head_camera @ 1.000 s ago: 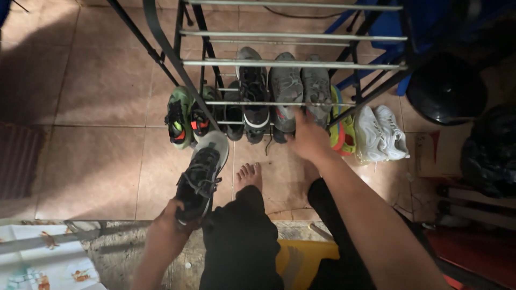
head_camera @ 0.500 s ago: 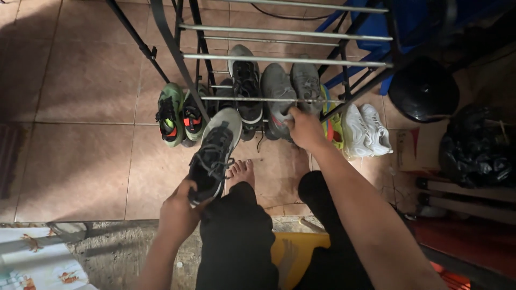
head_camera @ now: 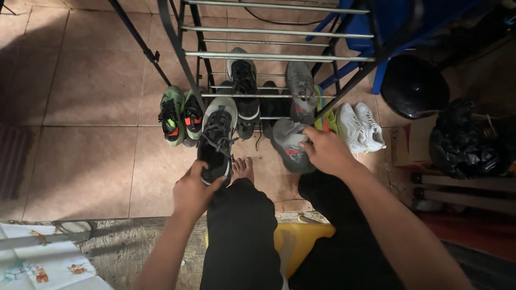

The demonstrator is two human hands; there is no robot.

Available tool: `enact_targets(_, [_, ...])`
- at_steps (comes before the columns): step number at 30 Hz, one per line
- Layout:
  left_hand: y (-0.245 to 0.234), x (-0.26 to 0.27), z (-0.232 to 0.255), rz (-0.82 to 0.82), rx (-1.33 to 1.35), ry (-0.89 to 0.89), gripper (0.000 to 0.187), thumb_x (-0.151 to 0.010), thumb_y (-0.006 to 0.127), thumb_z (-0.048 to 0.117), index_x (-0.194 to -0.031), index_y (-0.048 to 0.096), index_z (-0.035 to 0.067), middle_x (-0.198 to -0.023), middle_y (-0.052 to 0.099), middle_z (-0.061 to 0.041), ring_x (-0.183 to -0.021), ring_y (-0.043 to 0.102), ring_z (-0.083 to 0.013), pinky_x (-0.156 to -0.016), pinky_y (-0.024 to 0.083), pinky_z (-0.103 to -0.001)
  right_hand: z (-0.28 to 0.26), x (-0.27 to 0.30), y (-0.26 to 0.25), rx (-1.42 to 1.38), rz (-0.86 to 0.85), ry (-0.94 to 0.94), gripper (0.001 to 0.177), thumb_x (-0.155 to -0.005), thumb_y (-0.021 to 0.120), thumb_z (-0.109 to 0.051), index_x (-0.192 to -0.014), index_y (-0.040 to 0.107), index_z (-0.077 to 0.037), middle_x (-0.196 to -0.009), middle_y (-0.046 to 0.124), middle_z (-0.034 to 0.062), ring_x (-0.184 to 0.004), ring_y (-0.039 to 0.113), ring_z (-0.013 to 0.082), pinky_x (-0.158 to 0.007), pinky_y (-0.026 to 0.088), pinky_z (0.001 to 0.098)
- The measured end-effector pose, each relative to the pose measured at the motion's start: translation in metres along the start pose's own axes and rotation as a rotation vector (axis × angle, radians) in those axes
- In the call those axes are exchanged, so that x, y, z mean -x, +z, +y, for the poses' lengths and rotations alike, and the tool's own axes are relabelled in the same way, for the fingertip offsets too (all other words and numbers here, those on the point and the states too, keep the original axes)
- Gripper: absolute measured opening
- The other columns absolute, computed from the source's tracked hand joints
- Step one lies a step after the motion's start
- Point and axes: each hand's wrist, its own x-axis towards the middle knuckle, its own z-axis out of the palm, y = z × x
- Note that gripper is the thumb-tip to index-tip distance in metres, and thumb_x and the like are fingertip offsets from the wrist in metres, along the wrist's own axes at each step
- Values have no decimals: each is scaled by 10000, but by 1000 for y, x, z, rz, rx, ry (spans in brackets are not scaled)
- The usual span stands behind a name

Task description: The person sits on a low stool and arranges multiple pairs of shoes on a metal shoe rack. They pick up shoes from the floor and the rack, place them in pairs, and adjust their positions to fit neatly on the shelves.

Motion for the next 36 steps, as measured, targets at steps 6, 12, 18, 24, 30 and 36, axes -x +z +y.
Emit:
enact_targets(6, [7, 7, 17, 27, -164, 59, 562, -801, 696, 702, -1149, 556, 282, -1168, 739, -68, -923, 772, -326, -814, 624, -463, -5, -1, 4, -47, -45, 18, 299, -956, 645, -305, -1212, 629, -152, -896, 743, 168, -906, 738, 405, -793, 593, 514])
enact_targets(12, [17, -11, 18, 229, -272, 287, 544, -775, 699, 685, -1091, 559, 265, -1160, 748, -58, -812, 774, -323, -691, 620, -436, -25, -13, -9, -15, 100, -169, 290, -965, 637, -316, -1148, 657, -91, -1282, 709, 128, -1325, 587, 324, -999, 538, 473])
enact_targets(18, [17, -18, 24, 388, -326, 348, 559, -744, 725, 692, -1049, 594, 242, -924, 764, -13, -693, 763, -256, -610, 609, -372, -32, -39, 21, -183, -114, -58, 393, -997, 549, -374, -1242, 539, -67, -1112, 626, 190, -1105, 647, 439, -914, 537, 542])
enact_targets(24, [17, -27, 18, 369, -258, 348, 575, -700, 760, 682, -1054, 623, 250, -879, 755, -6, -696, 757, -271, -605, 605, -391, -46, -63, 28, -241, -171, 57, 315, -1022, 479, -348, -1236, 476, -117, -1048, 573, 146, -958, 692, 436, -779, 572, 499])
enact_targets(30, [13, -29, 13, 339, -235, 299, 579, -657, 796, 663, -1046, 636, 265, -835, 760, -11, -699, 759, -272, -614, 603, -391, -19, -92, 71, -352, -85, 103, 210, -983, 514, -241, -1154, 495, -121, -814, 649, 146, -703, 696, 387, -578, 522, 489])
enact_targets(36, [-10, -29, 24, 230, -156, 268, 531, -687, 859, 555, -1024, 660, 196, -809, 762, -71, -691, 760, -299, -574, 596, -383, -69, -83, 22, -468, -151, 199, 719, -961, 547, -185, -1613, 245, -172, -1252, 667, 321, -1167, 656, 481, -997, 522, 605])
